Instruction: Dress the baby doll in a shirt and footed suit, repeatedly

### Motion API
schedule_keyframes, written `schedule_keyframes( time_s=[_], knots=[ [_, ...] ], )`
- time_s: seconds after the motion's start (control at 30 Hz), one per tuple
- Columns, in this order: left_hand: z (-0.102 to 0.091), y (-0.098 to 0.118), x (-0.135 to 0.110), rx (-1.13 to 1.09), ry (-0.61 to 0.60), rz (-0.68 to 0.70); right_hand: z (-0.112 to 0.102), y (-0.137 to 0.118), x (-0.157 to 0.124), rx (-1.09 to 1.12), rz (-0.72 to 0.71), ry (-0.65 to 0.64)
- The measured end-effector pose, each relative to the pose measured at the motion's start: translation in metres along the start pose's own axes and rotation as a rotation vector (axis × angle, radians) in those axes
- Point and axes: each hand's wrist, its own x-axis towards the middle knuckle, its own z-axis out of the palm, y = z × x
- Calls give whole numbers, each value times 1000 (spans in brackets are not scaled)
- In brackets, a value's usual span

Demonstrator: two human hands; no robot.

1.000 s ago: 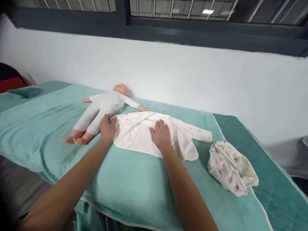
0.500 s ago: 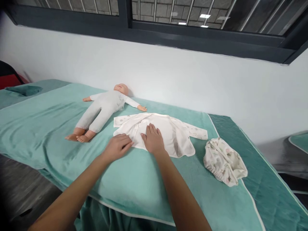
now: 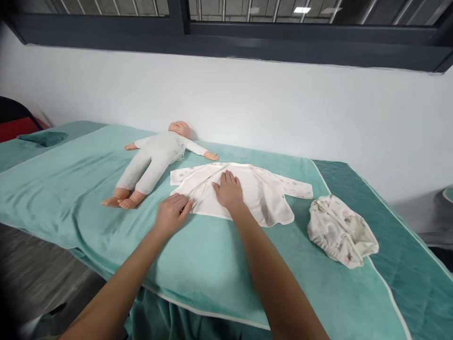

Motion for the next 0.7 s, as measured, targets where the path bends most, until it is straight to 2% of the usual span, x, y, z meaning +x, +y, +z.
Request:
schedule_keyframes(
  time_s=[0.13,0.27,0.37,0.5,0.7],
  knots=[
    [4,0,-2,-5,161,-3,7,-21,23,-8,-39,15],
    [7,1,-1,-36,185,-13,14,-42,34,-5,-112,25],
    [6,0,-2,-46,179,-37,14,-43,38,17,-161,12],
    [1,0,-5,-56,122,-92,7,-20,36,50,-145,32],
    [-2,-3,-11,-77,110,-221,-1,48,19,5,51,45]
  ],
)
